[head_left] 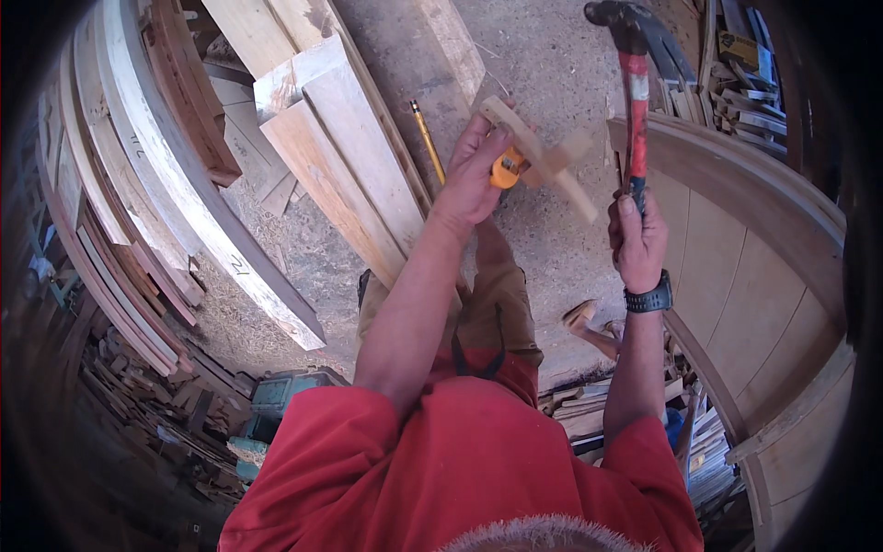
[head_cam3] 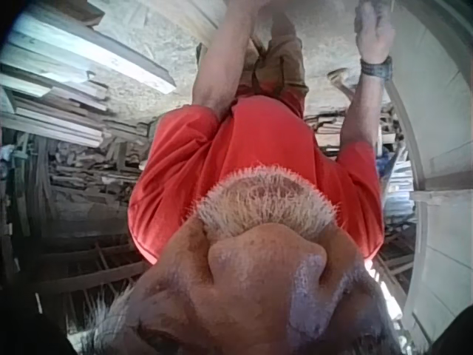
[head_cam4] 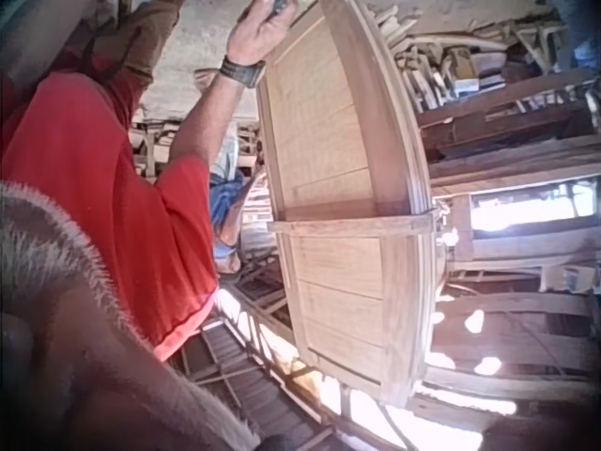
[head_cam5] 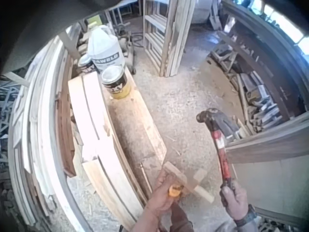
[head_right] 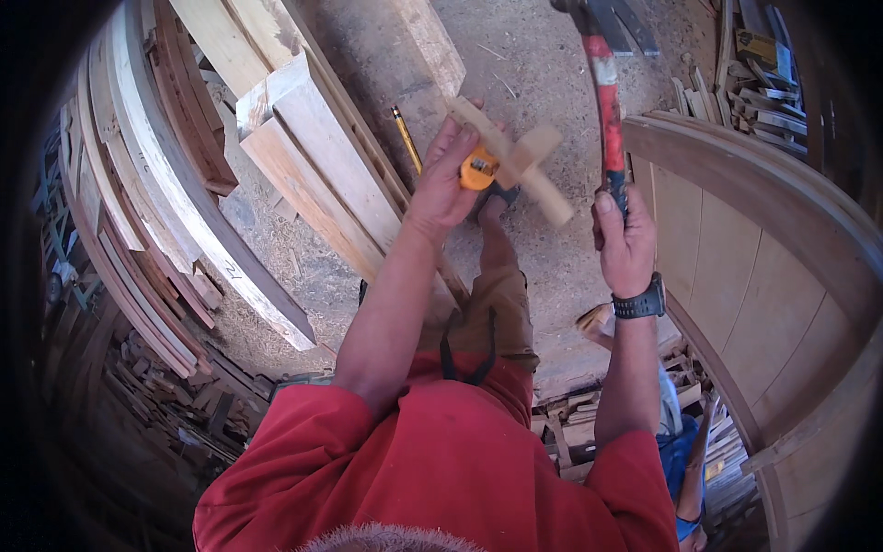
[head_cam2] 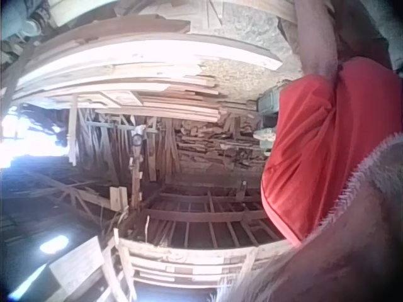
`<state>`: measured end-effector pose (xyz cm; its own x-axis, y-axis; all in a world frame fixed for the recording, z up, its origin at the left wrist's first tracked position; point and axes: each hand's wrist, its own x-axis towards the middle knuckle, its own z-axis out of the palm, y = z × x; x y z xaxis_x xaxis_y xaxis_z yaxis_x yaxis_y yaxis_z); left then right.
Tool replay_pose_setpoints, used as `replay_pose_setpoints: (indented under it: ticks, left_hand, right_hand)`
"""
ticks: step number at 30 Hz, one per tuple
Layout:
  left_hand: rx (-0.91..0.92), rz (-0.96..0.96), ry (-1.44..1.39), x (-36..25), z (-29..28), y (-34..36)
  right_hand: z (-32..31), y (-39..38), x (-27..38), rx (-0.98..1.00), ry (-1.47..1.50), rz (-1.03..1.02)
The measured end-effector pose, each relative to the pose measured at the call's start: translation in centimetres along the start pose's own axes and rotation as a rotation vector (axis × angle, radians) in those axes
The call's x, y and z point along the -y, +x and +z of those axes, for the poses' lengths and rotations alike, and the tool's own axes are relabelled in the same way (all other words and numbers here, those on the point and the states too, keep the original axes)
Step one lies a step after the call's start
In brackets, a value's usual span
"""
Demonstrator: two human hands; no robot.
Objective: The person measures a wooden marking gauge with a tape measure, taps it with a hammer, and marks wooden boards with a pencil using the wooden marking gauge.
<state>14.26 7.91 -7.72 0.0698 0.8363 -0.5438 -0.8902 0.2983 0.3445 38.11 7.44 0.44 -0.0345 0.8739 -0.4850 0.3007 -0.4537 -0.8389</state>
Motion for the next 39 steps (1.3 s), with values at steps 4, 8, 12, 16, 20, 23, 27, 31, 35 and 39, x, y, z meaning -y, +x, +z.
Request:
replay_pose_setpoints:
  ticks: [4,8,12,16,20,23,27,31,35,39]
  left_hand:
    - [0.223,-0.056,-0.041,-2.0,-1.0,-1.9]
    - [0.272,-0.031,-0.098,-3.3,-0.6,-2.7]
    - [0.348,0.021,-0.221,-3.4,-0.5,-2.4]
    - [0.328,0.032,-0.21,-3.6,-0.2,-2.6]
    - [0.313,0.046,-0.235,-4.1,-0.6,-2.9]
    - [0.274,0.036,-0.188,-4.9,-1.0,-3.1]
    - [0.227,-0.002,-0.126,-6.1,-1.3,-3.5]
    - [0.204,0.01,-0.078,-6.9,-1.0,-4.1]
    - [0.179,0.038,-0.031,-8.0,-0.3,-4.4]
    - [0.177,0.095,0.058,-9.3,0.4,-5.1]
  right_hand:
    - [0.2,2.2,-0.4,-0.08,-0.198,-0.051]
    - [5.8,4.8,0.8,-0.209,-0.493,-0.306]
    - [11.0,8.4,-0.6,-0.189,-0.51,-0.307]
    - [15.3,10.9,-0.6,-0.153,-0.57,-0.279]
    - [17.3,12.4,-0.2,-0.092,-0.613,-0.27]
    - [18.2,13.1,-0.4,0.003,-0.604,-0.33]
    - [18.9,12.4,-1.9,-0.019,-0.512,-0.427]
    - [18.9,10.9,-2.7,0.001,-0.473,-0.477]
    - [18.0,11.1,-2.8,0.002,-0.394,-0.427]
    - [15.2,8.4,-5.9,-0.273,-0.357,-0.621]
